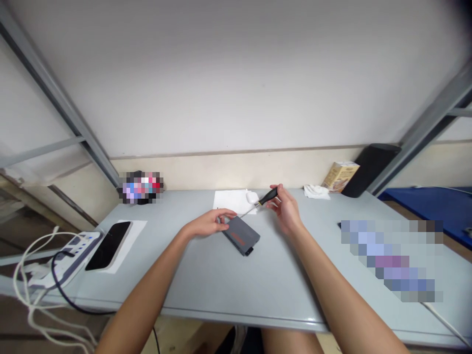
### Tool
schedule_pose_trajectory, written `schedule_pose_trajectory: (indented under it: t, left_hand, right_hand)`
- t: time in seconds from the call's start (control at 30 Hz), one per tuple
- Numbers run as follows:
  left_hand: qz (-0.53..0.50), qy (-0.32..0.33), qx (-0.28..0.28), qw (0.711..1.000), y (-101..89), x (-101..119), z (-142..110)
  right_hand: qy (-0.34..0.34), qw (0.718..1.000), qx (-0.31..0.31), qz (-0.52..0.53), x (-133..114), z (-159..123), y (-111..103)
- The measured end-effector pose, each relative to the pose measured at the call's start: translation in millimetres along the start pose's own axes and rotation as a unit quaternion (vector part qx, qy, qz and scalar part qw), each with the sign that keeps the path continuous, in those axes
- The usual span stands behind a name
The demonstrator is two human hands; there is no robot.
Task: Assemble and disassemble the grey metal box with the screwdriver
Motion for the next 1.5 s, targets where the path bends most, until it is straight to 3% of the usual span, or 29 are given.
schedule_pose_trajectory:
  t: [0.2,0.4,0.47,0.6,0.93,1.27,1.5]
  left_hand:
    - [-0.061,0.023,0.031,0.997,3.9,-3.8,6.8]
    - [-0.010,0.044,0.140,0.989,25.5,7.4,9.8]
    - [0.025,0.058,0.153,0.986,32.7,11.5,9.1]
    - [0.051,0.066,0.130,0.988,33.8,13.6,7.8]
    - [0.003,0.074,0.072,0.995,22.0,7.6,10.2]
    - [0.014,0.016,0.081,0.997,20.0,-1.5,6.7]
    - [0.083,0.075,0.123,0.986,24.6,3.4,8.5]
  right_hand:
    - [-0.037,0.997,-0.006,-0.072,-1.3,-2.4,3.4]
    - [-0.069,0.993,-0.004,-0.100,-3.4,-4.4,8.3]
    - [-0.068,0.993,-0.001,-0.097,-3.8,-4.9,8.9]
    - [-0.069,0.994,-0.002,-0.087,-5.1,-4.8,8.8]
    - [-0.083,0.992,-0.003,-0.098,-8.8,-6.0,8.1]
    - [-0.080,0.993,-0.027,-0.082,-11.5,-7.5,10.9]
    - [-0.067,0.993,-0.054,-0.076,-5.3,-8.7,14.4]
Point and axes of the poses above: each hand's wrist, its own z-axis towards the middle knuckle, its own y-axis out of the palm, x = y × z, the point moved 4 cm from there along z, towards the middle knuckle, and after that the axes turned 2 degrees about z, right-handed, at the moved point
